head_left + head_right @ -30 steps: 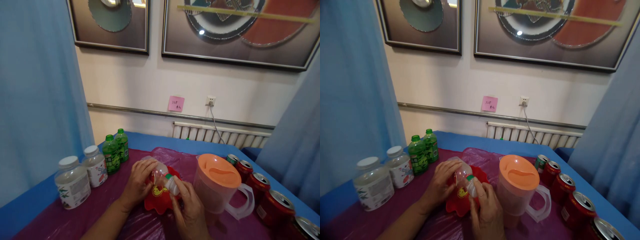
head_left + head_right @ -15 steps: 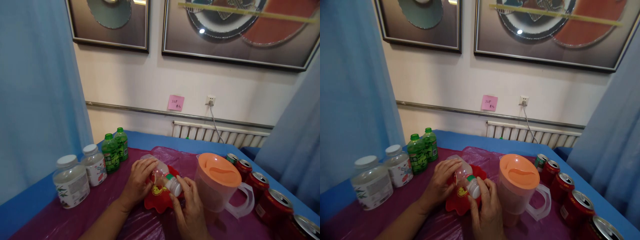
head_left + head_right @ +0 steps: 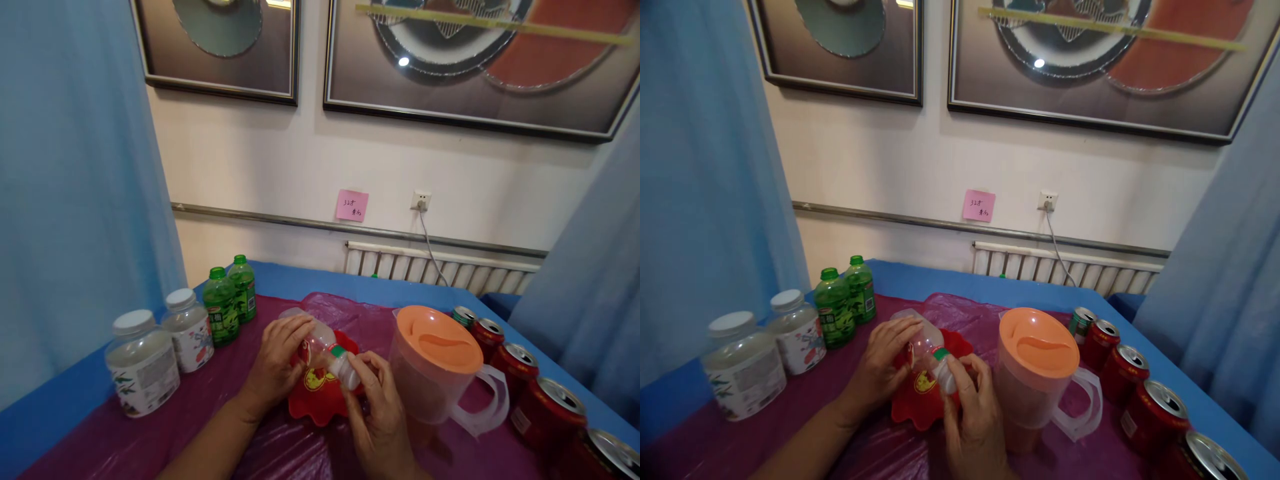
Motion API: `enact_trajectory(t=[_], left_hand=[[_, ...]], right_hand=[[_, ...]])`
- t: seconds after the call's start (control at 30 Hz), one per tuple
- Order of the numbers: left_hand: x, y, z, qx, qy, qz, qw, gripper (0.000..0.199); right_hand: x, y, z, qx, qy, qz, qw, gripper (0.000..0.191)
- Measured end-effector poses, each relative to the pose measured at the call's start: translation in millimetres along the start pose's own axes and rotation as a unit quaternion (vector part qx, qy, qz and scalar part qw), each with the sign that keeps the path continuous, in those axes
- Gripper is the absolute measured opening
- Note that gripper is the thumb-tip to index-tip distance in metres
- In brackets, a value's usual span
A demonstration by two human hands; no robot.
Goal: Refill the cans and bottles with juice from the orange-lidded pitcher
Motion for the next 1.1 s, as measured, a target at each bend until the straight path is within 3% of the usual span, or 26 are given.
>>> enact_trajectory(t=[0.23,0.37,0.73,0.97,1.1], left_hand=[[1.4,-1.7,-1.3,0.006,-0.005,0.009,1.0,0.054],[0.5,-0.2,-0.3,0.006,0.004,0.008,1.0,0.049],[1.0,-1.8,0.0,0.0,0.007,0.009,1.0,0.05],[-1.0,3.0,3.0,0.004,0.011,-0.003,1.0,0.047],[-0.9,2.6,3.4,0.0,0.009,-0.004,1.0,0.047]], right_hand=[[6.3,3.2,-1.3,0.017,0.02,-0.043,0.999,0.058],[8.5,6.6,-1.9,0.005,0.006,-0.057,0.998,0.047],[2.2,1.2,1.7,-0.003,0.019,-0.033,0.999,0.04],[6.9,11.7,0.7,0.032,0.013,0.0,0.999,0.055],[9.1,14.2,0.0,0.034,0.004,-0.007,0.999,0.053]])
Point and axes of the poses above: each hand's wrist, its own x-axis away from the middle knuckle, its own z-axis out of the back of the hand, y = z × x, the point moved 2 cm from there along -x, towards the middle knuckle, and after that the axes turned 7 degrees about -y, right-handed, at the moved point
